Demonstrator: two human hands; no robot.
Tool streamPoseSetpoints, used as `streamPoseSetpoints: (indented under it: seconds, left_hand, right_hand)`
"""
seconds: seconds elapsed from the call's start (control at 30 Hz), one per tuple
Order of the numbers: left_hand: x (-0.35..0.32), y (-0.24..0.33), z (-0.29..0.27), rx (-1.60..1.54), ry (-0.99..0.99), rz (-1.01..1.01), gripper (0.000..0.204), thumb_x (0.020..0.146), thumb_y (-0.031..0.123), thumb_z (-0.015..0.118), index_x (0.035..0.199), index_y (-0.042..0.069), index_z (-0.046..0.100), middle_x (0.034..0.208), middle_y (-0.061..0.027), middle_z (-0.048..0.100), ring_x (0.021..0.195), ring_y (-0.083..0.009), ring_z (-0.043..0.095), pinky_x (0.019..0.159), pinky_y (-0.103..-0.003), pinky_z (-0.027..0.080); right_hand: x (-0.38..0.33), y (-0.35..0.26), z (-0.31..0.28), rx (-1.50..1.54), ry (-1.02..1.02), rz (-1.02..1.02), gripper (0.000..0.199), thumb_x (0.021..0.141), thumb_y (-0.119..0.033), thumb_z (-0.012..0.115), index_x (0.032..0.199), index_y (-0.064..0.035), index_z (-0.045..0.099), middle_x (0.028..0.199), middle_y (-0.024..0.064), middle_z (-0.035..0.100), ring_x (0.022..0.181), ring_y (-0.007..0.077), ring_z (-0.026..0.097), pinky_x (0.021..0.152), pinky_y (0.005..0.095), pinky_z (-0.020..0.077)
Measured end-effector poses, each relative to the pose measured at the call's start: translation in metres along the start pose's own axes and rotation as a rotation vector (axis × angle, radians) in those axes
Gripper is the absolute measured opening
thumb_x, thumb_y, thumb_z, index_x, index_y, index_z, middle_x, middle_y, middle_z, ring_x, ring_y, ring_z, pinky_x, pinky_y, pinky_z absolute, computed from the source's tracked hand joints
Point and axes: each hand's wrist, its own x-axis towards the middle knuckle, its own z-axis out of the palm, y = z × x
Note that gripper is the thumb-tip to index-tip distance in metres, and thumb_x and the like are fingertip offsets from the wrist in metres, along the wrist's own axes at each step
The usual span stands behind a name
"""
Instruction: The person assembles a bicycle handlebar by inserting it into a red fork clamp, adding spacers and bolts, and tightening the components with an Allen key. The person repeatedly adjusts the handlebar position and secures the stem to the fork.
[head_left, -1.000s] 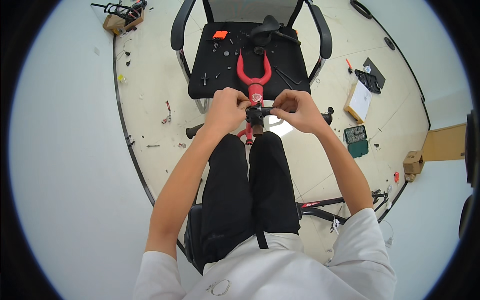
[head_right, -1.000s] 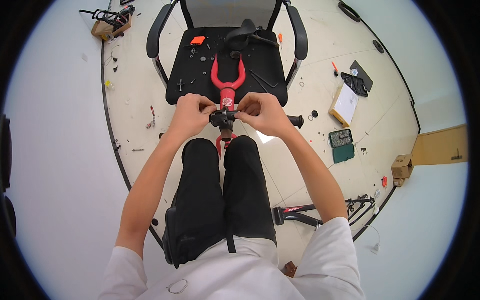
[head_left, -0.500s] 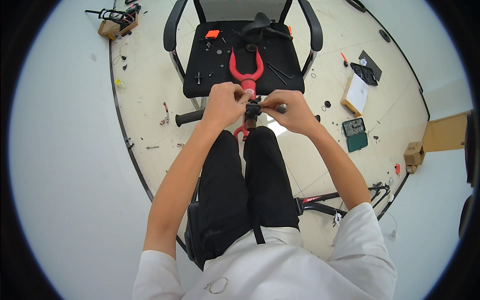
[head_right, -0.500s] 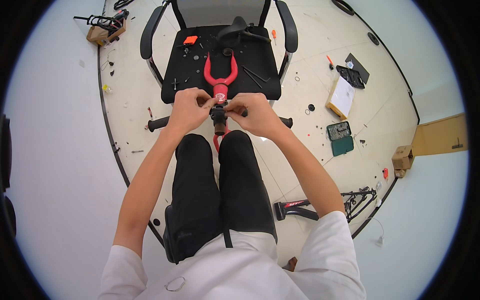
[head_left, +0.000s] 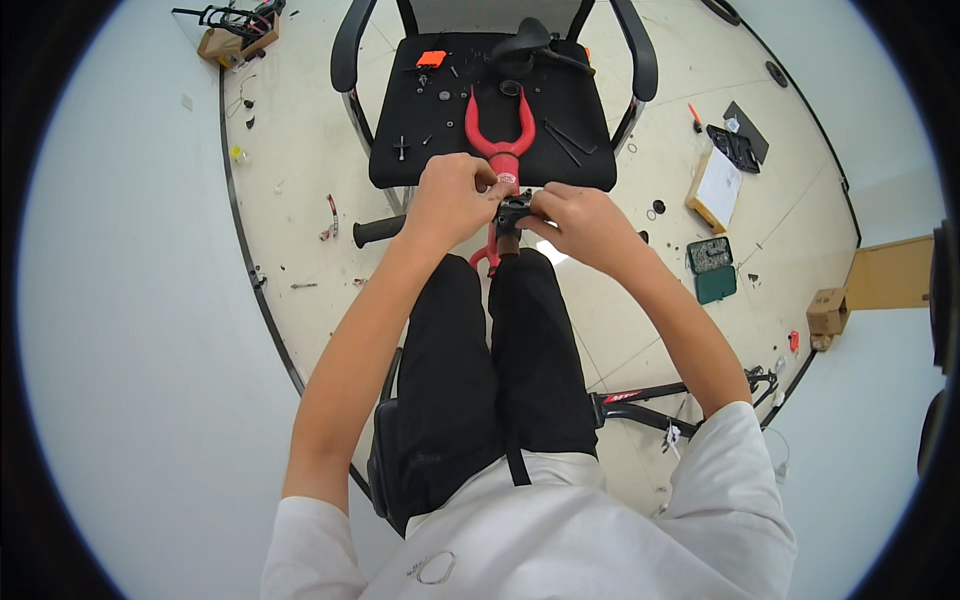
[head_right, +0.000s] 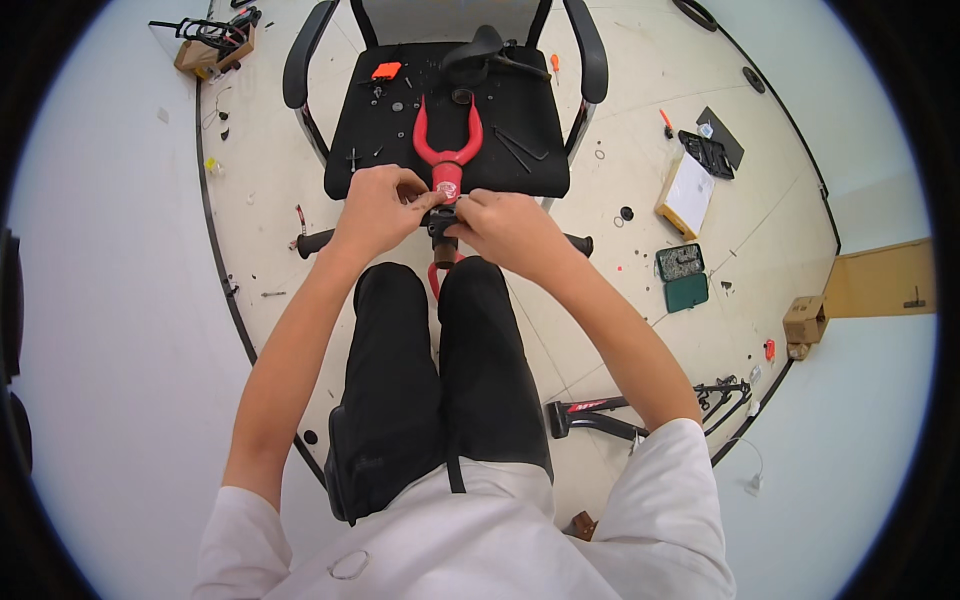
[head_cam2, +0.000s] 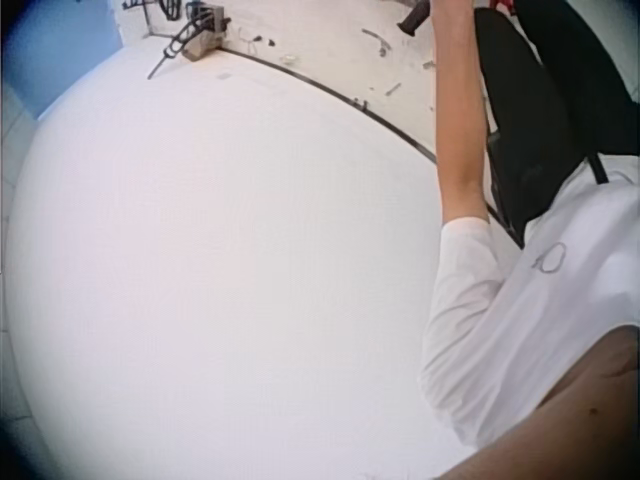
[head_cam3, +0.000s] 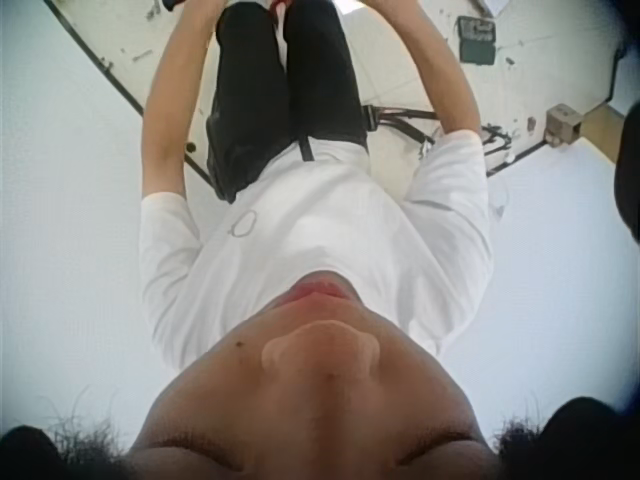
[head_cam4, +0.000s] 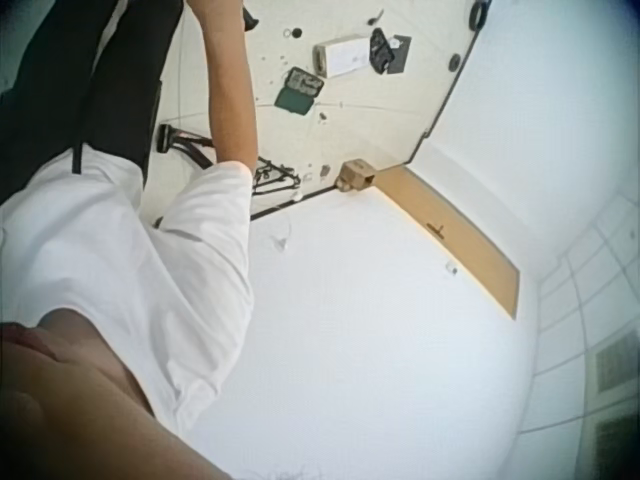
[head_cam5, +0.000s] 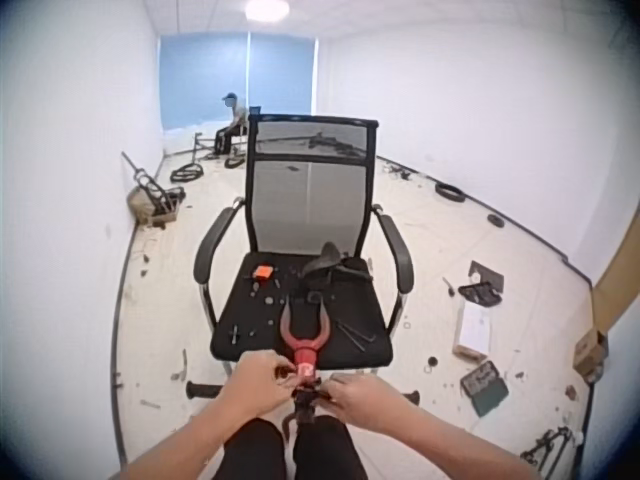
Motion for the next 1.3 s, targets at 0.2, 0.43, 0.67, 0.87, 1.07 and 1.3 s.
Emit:
streamPoseSetpoints:
  seconds: [0.2, 0.43, 0.67, 0.87, 1.07, 1.3]
  left_hand:
    - [0.002, -0.001, 0.004, -0.015, -0.056, 0.017, 0.017, 0.084, 0.013, 0.078, 0.091, -0.003, 0.076, 0.083, -0.0182, 0.070, 0.073, -0.0257, 0.070, 0.067, -0.035, 0.054]
    - [0.005, -0.015, 0.002, -0.079, -0.086, 0.153, 0.020, 0.084, 0.012, 0.077, 0.098, -0.002, 0.076, 0.082, -0.0152, 0.070, 0.070, -0.0244, 0.067, 0.065, -0.035, 0.052]
    - [0.021, -0.018, -0.005, -0.071, -0.103, -0.111, 0.031, 0.087, 0.028, 0.077, 0.096, -0.002, 0.076, 0.083, -0.0175, 0.073, 0.072, -0.0254, 0.069, 0.067, -0.035, 0.053]
    - [0.092, -0.119, 0.004, 0.343, -0.142, -0.273, 0.024, 0.088, 0.021, 0.073, 0.095, -0.002, 0.075, 0.093, -0.0256, 0.072, 0.092, -0.0385, 0.071, 0.084, -0.043, 0.056]
    - [0.121, -0.160, 0.034, 0.606, -0.283, -0.293, 0.023, 0.089, 0.007, 0.066, 0.111, 0.000, 0.066, 0.118, -0.0232, 0.066, 0.110, -0.0409, 0.066, 0.091, -0.045, 0.057]
    - [0.124, -0.158, 0.033, 0.476, -0.323, -0.232, 0.016, 0.084, 0.004, 0.066, 0.099, 0.000, 0.070, 0.111, -0.0212, 0.066, 0.104, -0.0403, 0.067, 0.088, -0.046, 0.056]
  right_hand:
    - [0.001, -0.005, 0.002, -0.305, -0.147, -0.020, 0.026, 0.090, -0.028, 0.071, 0.083, -0.0052, 0.061, 0.075, 0.0071, 0.063, 0.065, 0.0248, 0.065, 0.057, 0.0362, 0.0505]
    - [-0.002, -0.004, -0.001, -0.259, -0.197, -0.086, 0.018, 0.088, -0.013, 0.065, 0.102, -0.0057, 0.056, 0.082, 0.0090, 0.066, 0.067, 0.0268, 0.067, 0.055, 0.0386, 0.0508]
    - [0.002, -0.002, 0.002, -0.358, -0.223, 0.027, 0.024, 0.095, -0.029, 0.065, 0.090, -0.0072, 0.059, 0.073, 0.0075, 0.059, 0.058, 0.0254, 0.062, 0.052, 0.0354, 0.0450]
    - [-0.001, 0.004, 0.005, -0.235, -0.134, -0.097, 0.016, 0.093, -0.023, 0.066, 0.092, -0.0079, 0.060, 0.074, 0.0055, 0.058, 0.062, 0.0230, 0.064, 0.052, 0.0345, 0.0457]
    - [0.000, 0.000, 0.005, -0.325, -0.194, 0.006, 0.021, 0.092, -0.027, 0.069, 0.087, -0.0095, 0.058, 0.074, 0.0042, 0.057, 0.060, 0.0202, 0.062, 0.053, 0.0333, 0.0459]
    - [-0.003, 0.002, 0.009, -0.285, -0.132, -0.040, 0.022, 0.091, -0.028, 0.069, 0.087, -0.0092, 0.059, 0.073, 0.0040, 0.057, 0.059, 0.0204, 0.060, 0.054, 0.0334, 0.0467]
